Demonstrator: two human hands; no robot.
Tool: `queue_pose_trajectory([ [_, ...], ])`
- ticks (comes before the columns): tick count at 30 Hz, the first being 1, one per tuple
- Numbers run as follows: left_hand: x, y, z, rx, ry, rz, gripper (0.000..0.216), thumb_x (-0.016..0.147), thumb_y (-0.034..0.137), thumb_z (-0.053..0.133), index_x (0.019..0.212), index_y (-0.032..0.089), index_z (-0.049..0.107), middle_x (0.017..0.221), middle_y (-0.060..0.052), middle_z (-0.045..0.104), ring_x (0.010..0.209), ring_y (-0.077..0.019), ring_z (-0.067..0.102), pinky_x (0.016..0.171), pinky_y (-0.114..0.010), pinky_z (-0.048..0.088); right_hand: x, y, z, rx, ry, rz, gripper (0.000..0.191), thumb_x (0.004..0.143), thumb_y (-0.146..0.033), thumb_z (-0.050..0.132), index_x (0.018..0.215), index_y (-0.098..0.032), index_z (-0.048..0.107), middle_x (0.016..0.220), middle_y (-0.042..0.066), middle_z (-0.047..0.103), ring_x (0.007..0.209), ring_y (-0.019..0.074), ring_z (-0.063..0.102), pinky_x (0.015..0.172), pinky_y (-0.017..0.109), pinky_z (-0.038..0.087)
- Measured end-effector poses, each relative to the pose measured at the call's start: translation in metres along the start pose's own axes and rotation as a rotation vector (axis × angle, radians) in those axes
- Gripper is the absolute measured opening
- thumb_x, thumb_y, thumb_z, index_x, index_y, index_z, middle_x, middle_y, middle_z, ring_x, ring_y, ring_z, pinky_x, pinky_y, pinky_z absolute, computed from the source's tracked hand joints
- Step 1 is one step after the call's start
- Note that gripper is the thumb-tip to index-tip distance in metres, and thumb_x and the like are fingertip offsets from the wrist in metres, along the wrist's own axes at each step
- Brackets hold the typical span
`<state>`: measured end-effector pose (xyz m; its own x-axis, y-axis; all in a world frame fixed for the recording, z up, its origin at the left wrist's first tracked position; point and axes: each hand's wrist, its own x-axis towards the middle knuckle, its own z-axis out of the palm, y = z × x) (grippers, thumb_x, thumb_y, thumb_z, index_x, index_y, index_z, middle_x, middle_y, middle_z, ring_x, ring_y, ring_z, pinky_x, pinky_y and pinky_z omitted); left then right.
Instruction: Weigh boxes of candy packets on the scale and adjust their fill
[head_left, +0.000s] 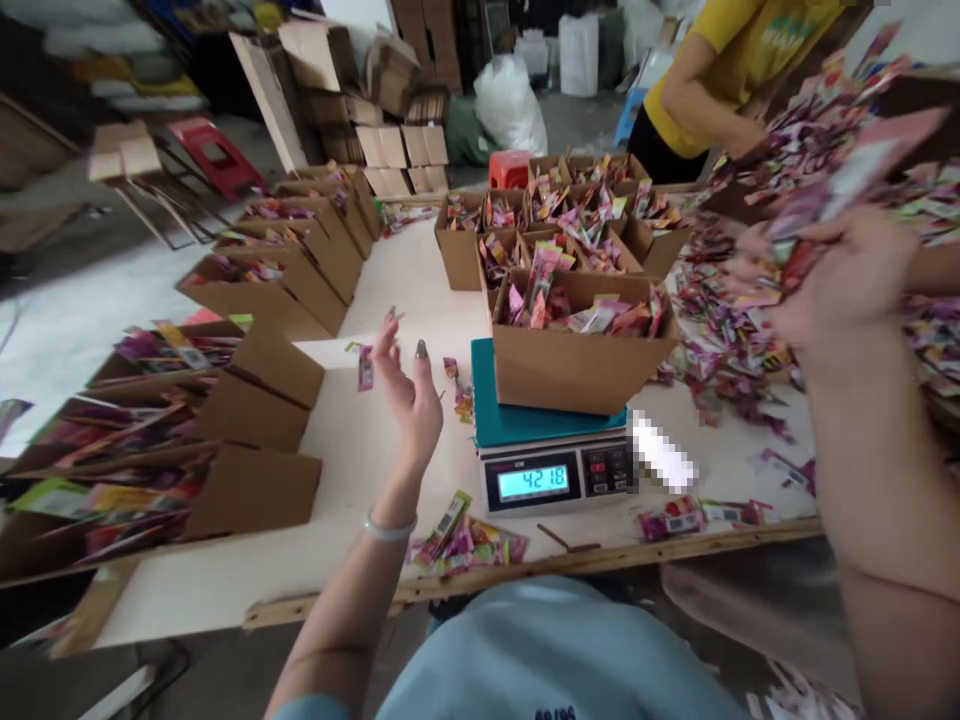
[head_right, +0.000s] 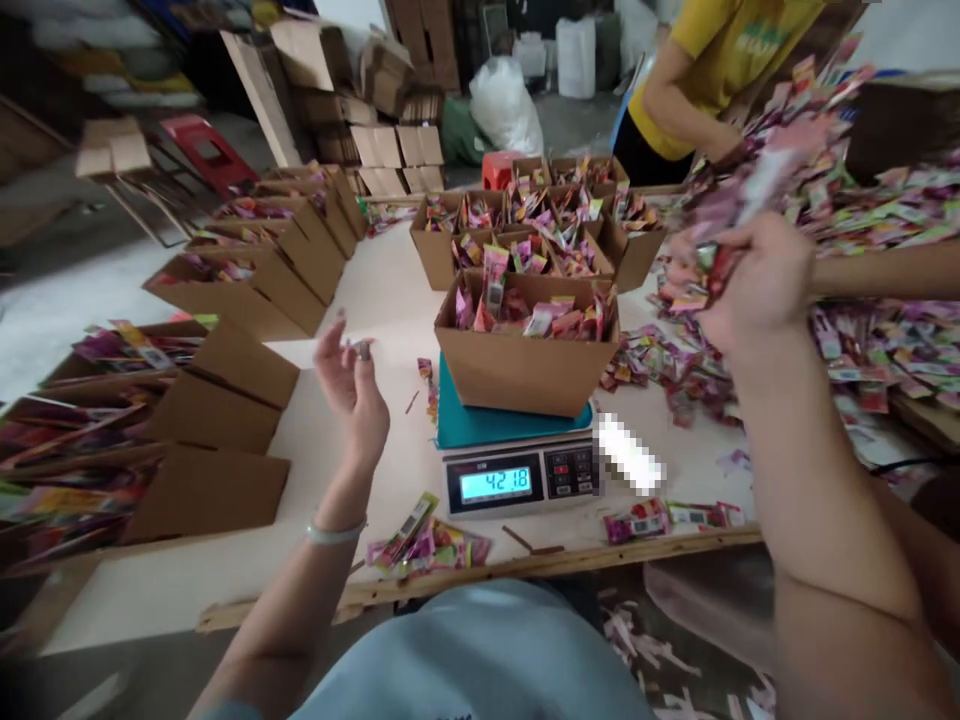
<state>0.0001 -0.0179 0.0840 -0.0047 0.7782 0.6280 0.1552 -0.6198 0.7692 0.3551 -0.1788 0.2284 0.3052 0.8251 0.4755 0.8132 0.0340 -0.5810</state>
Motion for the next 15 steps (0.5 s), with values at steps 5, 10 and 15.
queue_pose_trajectory([
  [5,0.011,0.013,0.038,-0.196,-0.158,0.071,0.053,0.106,0.061,0.045,0.149,0.030,0.051,0.159,-0.011,0.055,0.153,-0.0257,0.048,0.128,-0.045,0.038,0.040,-0.042,0.036,-0.033,-0.426,0.020,0.053,0.079,-0.068,0.071,0.100,-0.020,0.063,0.083,0.005,0.061,0.071,0.0174,0.053,0.070,0.033,0.046],
  [10,0.011,0.020,0.054,-0.190,-0.307,0.136,0.050,0.108,0.054,0.045,0.154,0.035,0.049,0.164,-0.008,0.052,0.156,-0.0241,0.044,0.131,-0.046,0.033,0.050,-0.070,0.079,-0.685,-0.971,-0.027,0.036,0.090,-0.053,0.061,0.090,-0.018,0.070,0.094,0.011,0.071,0.084,0.0254,0.066,0.071,0.034,0.045],
  [15,0.011,0.020,0.052,-0.193,-0.343,0.195,0.046,0.110,0.052,0.042,0.149,0.034,0.058,0.159,-0.008,0.057,0.158,-0.0247,0.041,0.134,-0.049,0.026,0.048,-0.060,0.072,-0.529,-0.953,-0.137,0.018,0.086,-0.033,0.068,0.096,-0.020,0.074,0.089,0.006,0.072,0.083,0.0221,0.066,0.072,0.031,0.046],
])
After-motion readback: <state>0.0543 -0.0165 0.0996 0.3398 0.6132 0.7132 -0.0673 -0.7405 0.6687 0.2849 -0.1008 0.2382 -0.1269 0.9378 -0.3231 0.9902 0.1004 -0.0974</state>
